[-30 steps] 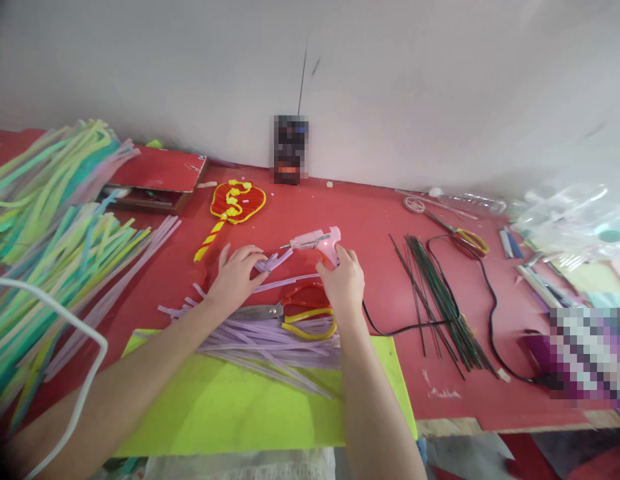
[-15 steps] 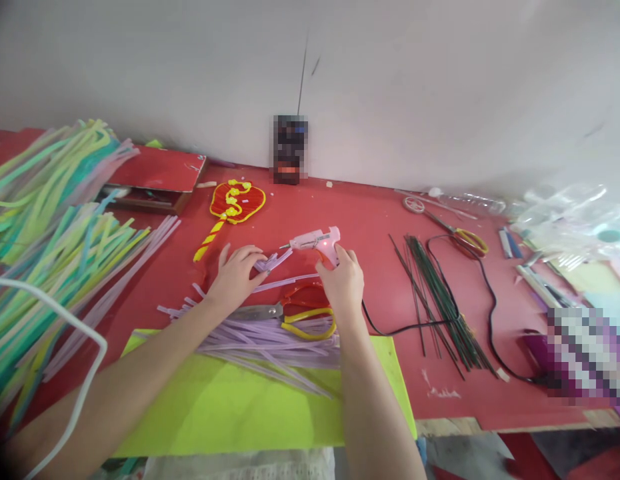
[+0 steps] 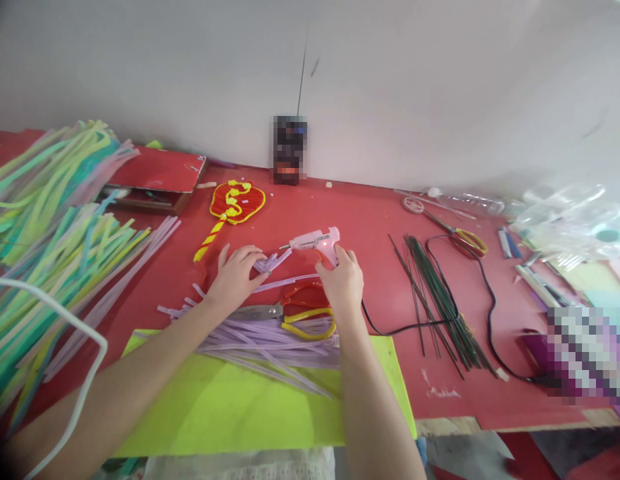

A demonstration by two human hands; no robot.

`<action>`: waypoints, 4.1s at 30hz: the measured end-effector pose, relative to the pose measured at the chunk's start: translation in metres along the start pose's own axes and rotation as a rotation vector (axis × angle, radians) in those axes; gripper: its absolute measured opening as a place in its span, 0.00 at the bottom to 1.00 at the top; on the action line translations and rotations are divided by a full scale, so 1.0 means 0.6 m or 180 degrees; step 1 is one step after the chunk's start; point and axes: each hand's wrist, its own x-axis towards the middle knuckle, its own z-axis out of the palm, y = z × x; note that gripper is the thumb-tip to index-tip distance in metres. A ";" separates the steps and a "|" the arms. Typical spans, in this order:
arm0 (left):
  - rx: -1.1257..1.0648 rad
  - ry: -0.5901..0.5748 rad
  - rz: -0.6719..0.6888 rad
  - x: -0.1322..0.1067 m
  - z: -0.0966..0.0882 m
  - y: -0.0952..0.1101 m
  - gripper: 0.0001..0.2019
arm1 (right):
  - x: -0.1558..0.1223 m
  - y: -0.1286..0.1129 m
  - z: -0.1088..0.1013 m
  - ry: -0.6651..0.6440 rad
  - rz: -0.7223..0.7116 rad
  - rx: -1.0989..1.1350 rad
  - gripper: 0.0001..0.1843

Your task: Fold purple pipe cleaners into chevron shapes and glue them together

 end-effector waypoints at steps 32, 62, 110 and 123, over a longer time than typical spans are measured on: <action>0.0769 0.0187 0.0382 -0.023 -0.019 0.036 0.23 | 0.007 0.012 0.004 0.0030 0.0076 0.0045 0.20; -0.2876 0.0683 -0.0507 0.002 -0.019 0.010 0.09 | 0.006 0.013 0.005 0.0027 0.0050 0.0032 0.22; -0.1106 0.0159 0.0080 0.008 -0.007 -0.018 0.09 | -0.001 0.009 0.010 -0.0411 -0.0514 -0.0092 0.25; -0.0993 -0.0018 0.0218 0.012 -0.008 -0.016 0.09 | 0.001 0.010 0.000 -0.0349 -0.0415 -0.0191 0.26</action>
